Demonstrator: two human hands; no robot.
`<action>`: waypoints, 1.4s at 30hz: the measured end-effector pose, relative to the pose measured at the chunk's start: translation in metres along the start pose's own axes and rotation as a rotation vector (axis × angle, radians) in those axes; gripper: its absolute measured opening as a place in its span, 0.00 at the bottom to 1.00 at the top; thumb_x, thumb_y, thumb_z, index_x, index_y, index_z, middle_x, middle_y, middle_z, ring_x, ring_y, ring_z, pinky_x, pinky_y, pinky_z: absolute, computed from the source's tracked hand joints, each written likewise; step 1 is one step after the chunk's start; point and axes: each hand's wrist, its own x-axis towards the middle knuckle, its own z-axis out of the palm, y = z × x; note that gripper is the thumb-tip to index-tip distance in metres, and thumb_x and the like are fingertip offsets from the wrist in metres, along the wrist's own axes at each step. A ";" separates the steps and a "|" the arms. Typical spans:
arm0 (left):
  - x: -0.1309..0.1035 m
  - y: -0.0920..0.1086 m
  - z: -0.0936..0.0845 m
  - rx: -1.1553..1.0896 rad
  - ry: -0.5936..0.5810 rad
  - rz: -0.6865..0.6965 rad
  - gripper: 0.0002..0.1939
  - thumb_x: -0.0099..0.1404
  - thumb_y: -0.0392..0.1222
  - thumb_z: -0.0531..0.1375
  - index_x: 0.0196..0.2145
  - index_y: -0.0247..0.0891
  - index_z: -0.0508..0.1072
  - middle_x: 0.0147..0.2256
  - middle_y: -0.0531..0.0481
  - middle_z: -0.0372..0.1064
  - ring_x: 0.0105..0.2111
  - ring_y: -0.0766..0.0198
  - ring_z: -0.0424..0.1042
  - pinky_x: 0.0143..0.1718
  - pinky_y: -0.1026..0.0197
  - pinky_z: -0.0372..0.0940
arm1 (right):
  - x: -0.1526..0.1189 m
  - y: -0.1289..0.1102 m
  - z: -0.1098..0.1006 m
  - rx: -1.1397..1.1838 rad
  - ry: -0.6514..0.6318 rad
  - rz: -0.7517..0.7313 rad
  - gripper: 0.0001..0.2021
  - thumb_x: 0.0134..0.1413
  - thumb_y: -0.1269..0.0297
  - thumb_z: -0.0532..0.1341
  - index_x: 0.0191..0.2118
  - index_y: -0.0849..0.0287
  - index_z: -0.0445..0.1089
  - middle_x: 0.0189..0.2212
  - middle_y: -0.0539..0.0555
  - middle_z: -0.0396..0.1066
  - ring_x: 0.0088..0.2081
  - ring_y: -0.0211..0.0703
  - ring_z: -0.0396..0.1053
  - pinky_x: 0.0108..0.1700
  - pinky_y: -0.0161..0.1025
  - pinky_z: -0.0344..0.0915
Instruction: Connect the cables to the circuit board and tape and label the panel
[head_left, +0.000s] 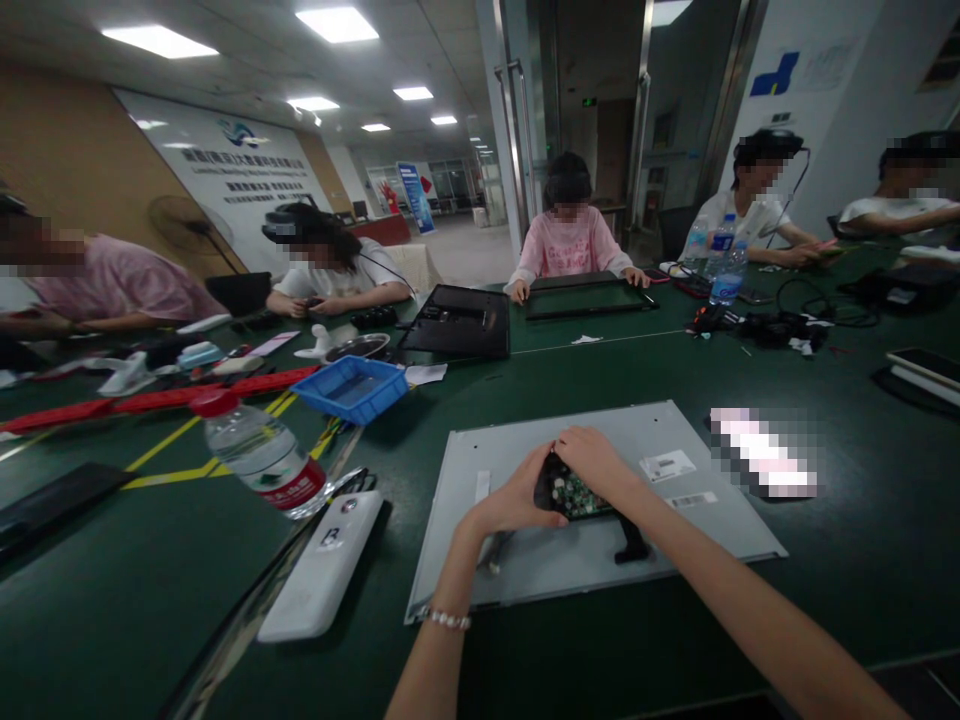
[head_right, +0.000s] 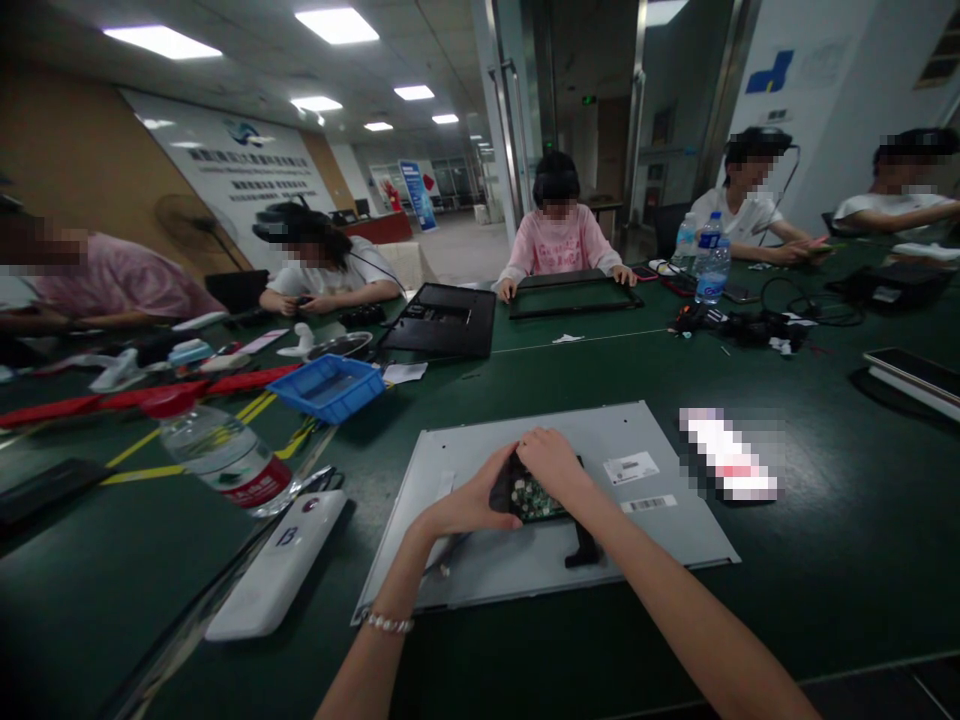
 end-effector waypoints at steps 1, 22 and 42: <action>0.000 0.000 0.000 0.001 0.003 0.000 0.55 0.46 0.47 0.67 0.63 0.39 0.39 0.63 0.41 0.37 0.62 0.46 0.39 0.62 0.44 0.37 | 0.000 -0.002 0.000 -0.008 0.004 -0.007 0.12 0.58 0.75 0.50 0.40 0.66 0.70 0.38 0.63 0.71 0.44 0.52 0.66 0.45 0.44 0.61; -0.001 -0.001 0.002 0.017 0.012 0.048 0.54 0.47 0.44 0.68 0.63 0.38 0.39 0.63 0.40 0.39 0.62 0.48 0.42 0.62 0.46 0.39 | -0.004 0.007 0.001 0.069 0.028 0.081 0.11 0.59 0.71 0.51 0.40 0.61 0.70 0.37 0.57 0.71 0.43 0.47 0.65 0.45 0.39 0.59; -0.004 -0.004 0.002 0.060 -0.002 -0.001 0.56 0.48 0.45 0.67 0.64 0.38 0.34 0.64 0.39 0.35 0.63 0.49 0.40 0.62 0.46 0.40 | -0.013 0.010 -0.006 0.158 0.122 0.071 0.11 0.57 0.65 0.55 0.43 0.61 0.70 0.39 0.58 0.69 0.45 0.47 0.64 0.46 0.40 0.60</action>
